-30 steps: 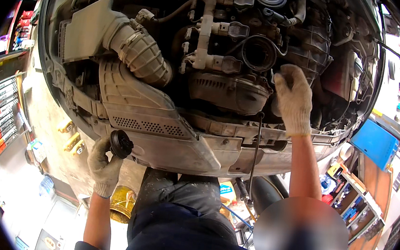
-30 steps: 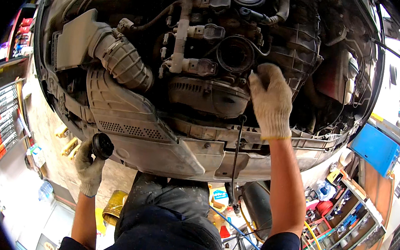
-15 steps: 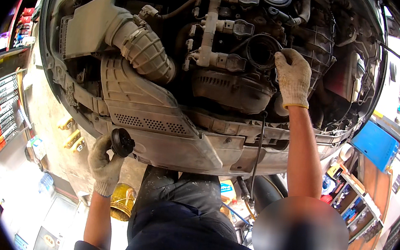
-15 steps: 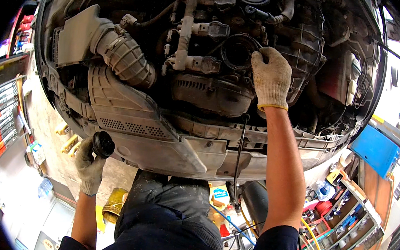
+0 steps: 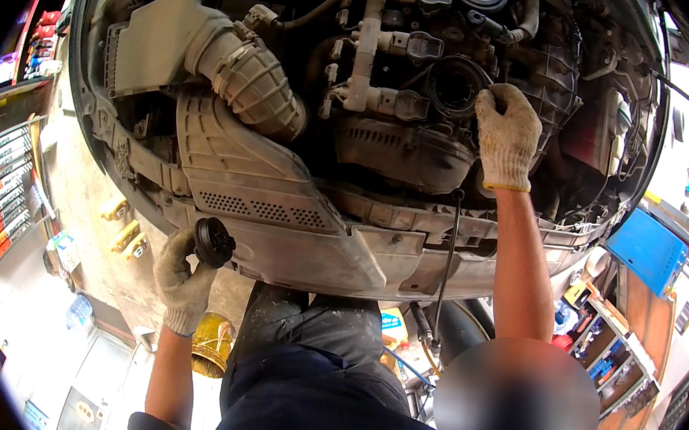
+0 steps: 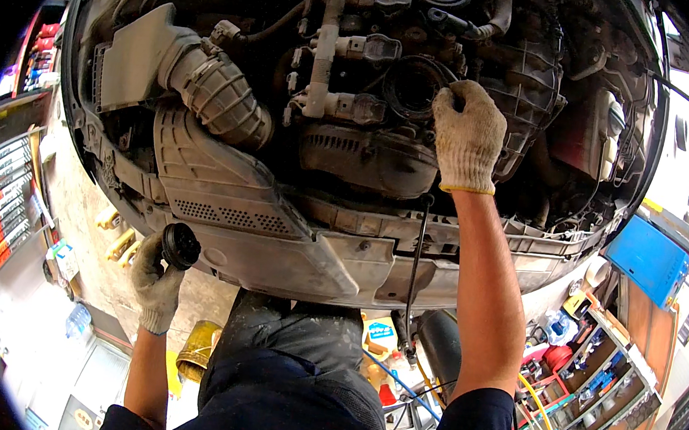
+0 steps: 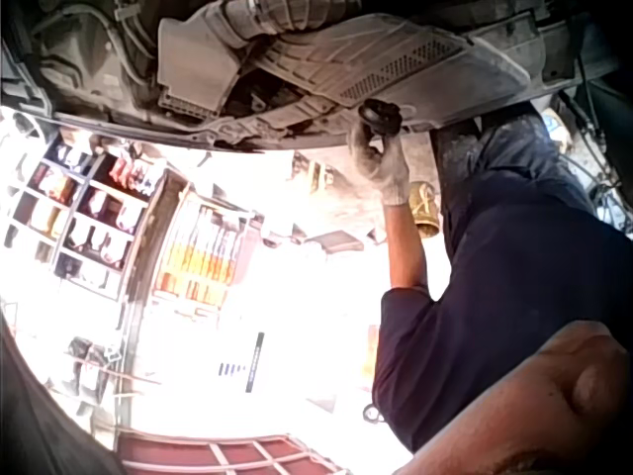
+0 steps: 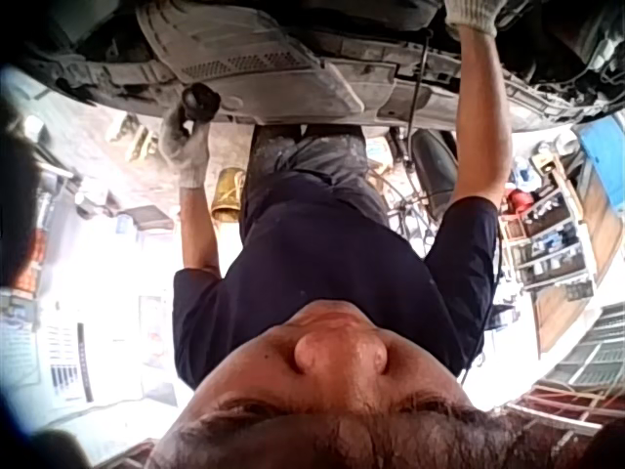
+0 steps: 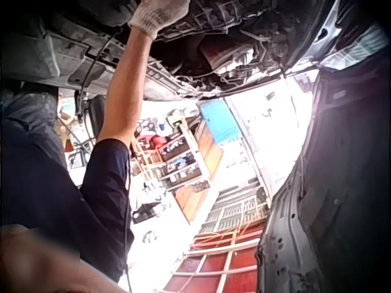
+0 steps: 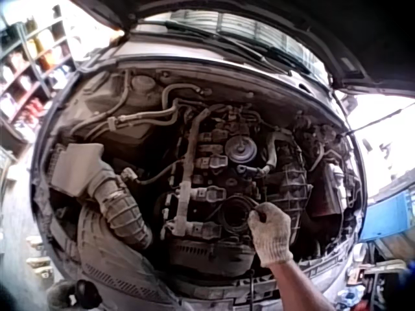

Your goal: The person operates a fluid exchange machine connected to a car's engine, removes the oil cap, and then reattaches the air intake assembly. The person handles hoses, the oil cap, and the air intake housing during the process.

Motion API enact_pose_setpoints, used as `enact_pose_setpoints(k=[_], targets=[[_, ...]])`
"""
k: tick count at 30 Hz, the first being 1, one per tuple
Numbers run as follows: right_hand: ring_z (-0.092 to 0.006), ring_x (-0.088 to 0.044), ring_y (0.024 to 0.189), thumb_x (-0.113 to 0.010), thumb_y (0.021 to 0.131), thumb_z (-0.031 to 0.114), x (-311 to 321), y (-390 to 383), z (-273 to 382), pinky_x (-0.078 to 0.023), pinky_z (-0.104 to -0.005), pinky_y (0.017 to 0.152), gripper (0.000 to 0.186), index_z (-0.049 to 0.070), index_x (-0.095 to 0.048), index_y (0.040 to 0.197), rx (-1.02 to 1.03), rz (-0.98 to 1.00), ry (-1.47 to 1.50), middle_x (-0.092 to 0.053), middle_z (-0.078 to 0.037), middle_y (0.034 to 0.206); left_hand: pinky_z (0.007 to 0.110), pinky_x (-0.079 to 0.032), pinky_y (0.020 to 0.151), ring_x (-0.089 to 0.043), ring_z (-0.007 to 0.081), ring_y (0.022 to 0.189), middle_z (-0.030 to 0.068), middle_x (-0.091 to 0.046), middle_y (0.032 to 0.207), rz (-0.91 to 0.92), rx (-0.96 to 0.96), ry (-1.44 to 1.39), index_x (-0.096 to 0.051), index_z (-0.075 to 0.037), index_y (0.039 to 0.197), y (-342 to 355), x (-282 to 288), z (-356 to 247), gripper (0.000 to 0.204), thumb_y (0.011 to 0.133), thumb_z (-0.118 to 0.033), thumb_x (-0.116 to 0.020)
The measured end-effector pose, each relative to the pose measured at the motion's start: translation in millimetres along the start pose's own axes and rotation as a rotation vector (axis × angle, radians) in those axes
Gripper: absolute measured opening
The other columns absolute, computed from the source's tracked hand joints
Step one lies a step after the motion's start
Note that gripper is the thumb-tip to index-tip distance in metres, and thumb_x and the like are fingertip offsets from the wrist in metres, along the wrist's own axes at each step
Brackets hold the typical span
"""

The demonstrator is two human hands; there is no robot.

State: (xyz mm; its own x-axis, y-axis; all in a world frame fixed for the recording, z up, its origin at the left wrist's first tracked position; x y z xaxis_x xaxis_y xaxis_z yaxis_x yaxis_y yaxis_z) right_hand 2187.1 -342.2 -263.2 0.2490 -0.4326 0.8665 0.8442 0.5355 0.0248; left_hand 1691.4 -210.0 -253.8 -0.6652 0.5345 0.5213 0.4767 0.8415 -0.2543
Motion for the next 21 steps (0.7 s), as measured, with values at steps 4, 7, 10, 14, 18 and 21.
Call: enact_pose_setpoints(k=[4,7,10,14,18,21], targets=[[-0.0337,-0.073,0.087,-0.069,0.091,0.024,3.4,-3.9,6.8,-0.057,-0.0413,0.08,0.024,0.003,-0.075,0.1,0.01,-0.016,-0.018,-0.076,-0.017,0.095,0.032,-0.052,0.098,-0.065,0.0168,0.109,0.0059,-0.067,0.118,0.0,0.005,-0.006,-0.064,-0.001,0.125,-0.6,0.3,4.4,0.047,0.08,0.007,-0.077],[-0.0335,-0.074,0.087,-0.07,0.091,0.024,3.6,-5.7,8.5,-0.057,-0.0409,0.08,0.024,0.003,-0.075,0.1,0.031,-0.029,-0.022,-0.076,-0.016,0.095,0.033,-0.052,0.098,-0.065,0.0171,0.109,0.0062,-0.067,0.118,0.01,-0.014,0.018,-0.064,-0.001,0.125,0.1,1.1,0.9,0.046,0.081,0.007,-0.077],[-0.0332,-0.074,0.085,-0.07,0.091,0.024,5.9,-8.1,13.3,-0.057,-0.0401,0.078,0.023,0.003,-0.075,0.099,0.061,-0.048,-0.041,-0.076,-0.016,0.094,0.033,-0.052,0.098,-0.065,0.0173,0.109,0.0067,-0.066,0.118,0.005,0.014,-0.006,-0.064,-0.001,0.125,-1.0,2.1,2.5,0.046,0.081,0.006,-0.076],[-0.0341,-0.073,0.084,-0.07,0.09,0.023,5.2,-12.2,17.1,-0.058,-0.0404,0.075,0.021,0.005,-0.075,0.099,0.129,-0.098,-0.011,-0.075,-0.016,0.093,0.033,-0.052,0.098,-0.065,0.018,0.109,0.0071,-0.066,0.119,0.007,0.04,0.01,-0.064,-0.001,0.125,-2.4,2.8,3.6,0.046,0.081,0.007,-0.075],[-0.0364,-0.072,0.082,-0.071,0.089,0.022,6.2,-14.0,27.3,-0.057,-0.0431,0.072,0.016,0.007,-0.074,0.096,0.218,-0.143,-0.084,-0.073,-0.016,0.089,0.033,-0.052,0.098,-0.065,0.0185,0.109,0.0076,-0.066,0.12,0.024,0.027,-0.033,-0.064,0.0,0.125,-2.0,3.9,6.4,0.047,0.08,0.008,-0.074],[-0.0375,-0.071,0.08,-0.07,0.089,0.021,7.6,-14.9,37.3,-0.057,-0.0445,0.07,0.014,0.008,-0.073,0.094,0.295,-0.147,-0.127,-0.072,-0.014,0.087,0.032,-0.051,0.099,-0.065,0.0184,0.109,0.0077,-0.066,0.12,0.016,0.047,-0.028,-0.064,0.0,0.125,-3.3,4.8,6.6,0.047,0.079,0.009,-0.073]])
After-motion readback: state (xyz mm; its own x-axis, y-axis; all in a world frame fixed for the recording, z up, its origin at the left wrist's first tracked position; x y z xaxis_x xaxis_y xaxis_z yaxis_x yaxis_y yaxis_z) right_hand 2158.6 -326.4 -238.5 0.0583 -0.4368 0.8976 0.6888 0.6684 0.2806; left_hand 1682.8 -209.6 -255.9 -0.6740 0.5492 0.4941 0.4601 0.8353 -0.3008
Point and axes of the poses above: each hand's wrist, its own y-axis towards the middle knuckle, its own x-axis out of the back of the hand, z = x × y, the point moved 4 cm from there along y, towards the middle knuckle
